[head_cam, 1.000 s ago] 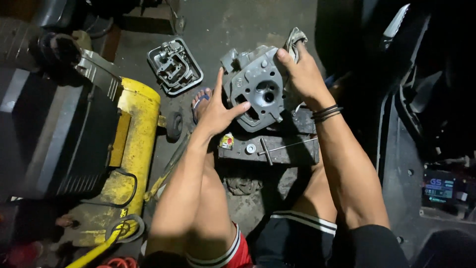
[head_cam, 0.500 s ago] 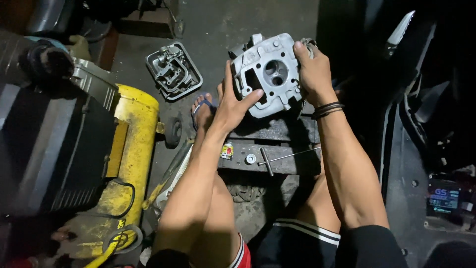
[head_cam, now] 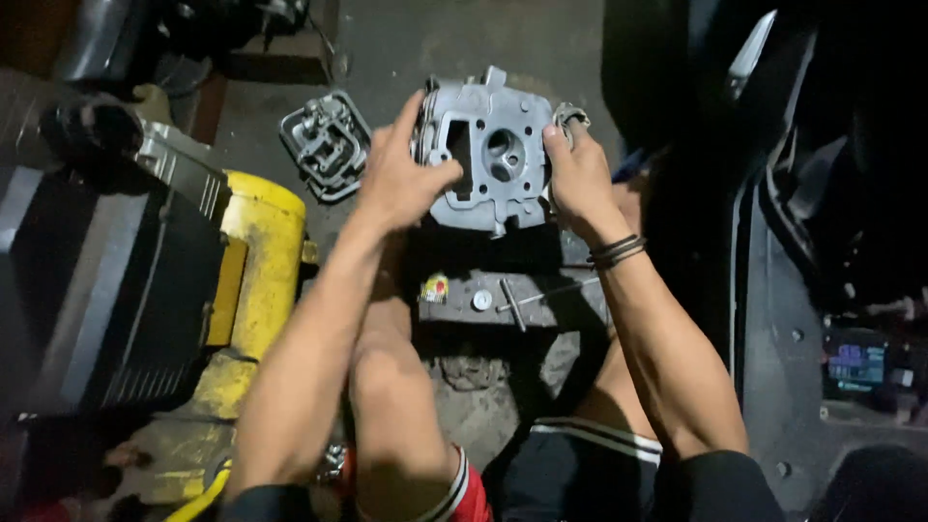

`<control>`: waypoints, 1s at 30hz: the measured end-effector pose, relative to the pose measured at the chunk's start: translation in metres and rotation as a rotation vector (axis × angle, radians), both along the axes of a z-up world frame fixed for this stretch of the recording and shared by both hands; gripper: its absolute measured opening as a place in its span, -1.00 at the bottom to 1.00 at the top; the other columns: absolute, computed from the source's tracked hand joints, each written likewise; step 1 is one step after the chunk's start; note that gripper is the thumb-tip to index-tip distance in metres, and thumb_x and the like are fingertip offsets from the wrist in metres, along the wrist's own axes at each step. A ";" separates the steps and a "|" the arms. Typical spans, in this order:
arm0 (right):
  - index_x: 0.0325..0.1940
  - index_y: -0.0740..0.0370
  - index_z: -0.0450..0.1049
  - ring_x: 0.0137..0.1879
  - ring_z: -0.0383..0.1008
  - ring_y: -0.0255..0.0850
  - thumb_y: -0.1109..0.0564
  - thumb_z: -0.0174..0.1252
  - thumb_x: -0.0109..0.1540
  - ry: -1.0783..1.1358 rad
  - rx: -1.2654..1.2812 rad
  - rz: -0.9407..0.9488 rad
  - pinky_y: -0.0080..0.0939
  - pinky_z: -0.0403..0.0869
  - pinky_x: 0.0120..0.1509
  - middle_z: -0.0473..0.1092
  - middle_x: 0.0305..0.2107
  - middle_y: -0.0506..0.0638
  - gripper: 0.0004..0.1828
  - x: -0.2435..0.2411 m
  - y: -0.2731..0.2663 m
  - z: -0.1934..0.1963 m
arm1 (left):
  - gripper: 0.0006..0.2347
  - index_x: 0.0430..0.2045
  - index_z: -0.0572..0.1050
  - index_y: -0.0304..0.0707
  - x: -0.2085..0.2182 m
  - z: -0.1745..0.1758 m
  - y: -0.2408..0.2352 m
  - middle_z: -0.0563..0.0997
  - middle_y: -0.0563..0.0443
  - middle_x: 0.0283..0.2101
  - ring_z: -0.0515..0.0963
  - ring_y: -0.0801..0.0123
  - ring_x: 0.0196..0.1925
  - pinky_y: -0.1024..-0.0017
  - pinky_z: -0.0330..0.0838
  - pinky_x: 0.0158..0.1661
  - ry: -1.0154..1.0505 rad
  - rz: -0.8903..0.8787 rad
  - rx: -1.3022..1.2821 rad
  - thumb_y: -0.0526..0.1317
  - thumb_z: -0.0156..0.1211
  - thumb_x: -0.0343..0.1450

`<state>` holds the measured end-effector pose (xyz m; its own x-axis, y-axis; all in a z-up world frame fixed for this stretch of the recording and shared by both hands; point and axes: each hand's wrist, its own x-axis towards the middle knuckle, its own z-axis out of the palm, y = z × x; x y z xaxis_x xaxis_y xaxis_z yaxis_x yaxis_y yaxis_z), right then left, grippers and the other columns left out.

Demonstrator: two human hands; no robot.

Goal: The person wipes a metal engine cylinder head with a white cloth, then applies a substance from a small tube into the cylinder bore and spreads it with a finger.

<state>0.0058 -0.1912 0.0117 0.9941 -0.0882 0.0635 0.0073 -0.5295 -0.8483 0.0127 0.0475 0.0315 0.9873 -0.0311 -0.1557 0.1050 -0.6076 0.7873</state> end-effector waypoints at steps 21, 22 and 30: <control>0.41 0.52 0.13 0.20 0.35 0.53 0.03 -0.18 0.41 0.267 -0.166 0.075 0.50 0.27 0.29 0.41 -0.02 0.61 -0.41 -0.088 -0.028 0.020 | -0.22 0.38 0.30 0.22 0.015 0.040 -0.051 0.24 -0.25 0.44 0.31 -0.33 0.40 -0.11 0.14 0.35 0.124 -0.295 0.405 0.27 0.33 0.20; 0.41 0.52 0.13 0.20 0.35 0.53 0.03 -0.18 0.41 0.272 -0.164 0.076 0.50 0.27 0.29 0.41 -0.02 0.61 -0.41 -0.091 -0.034 0.018 | -0.22 0.38 0.30 0.22 0.014 0.038 -0.052 0.24 -0.25 0.44 0.31 -0.33 0.40 -0.11 0.14 0.35 0.130 -0.296 0.405 0.27 0.33 0.20; 0.43 0.50 0.19 -0.25 0.52 -0.32 0.09 0.07 0.34 0.001 0.122 -0.015 -0.45 0.43 -0.17 0.59 -0.26 0.02 -0.37 -0.116 -0.058 -0.040 | -0.36 0.23 0.44 -0.17 0.014 -0.007 -0.046 0.39 -0.21 0.30 0.43 -0.04 0.28 0.12 0.30 0.20 -0.342 -0.153 0.249 0.22 0.29 0.33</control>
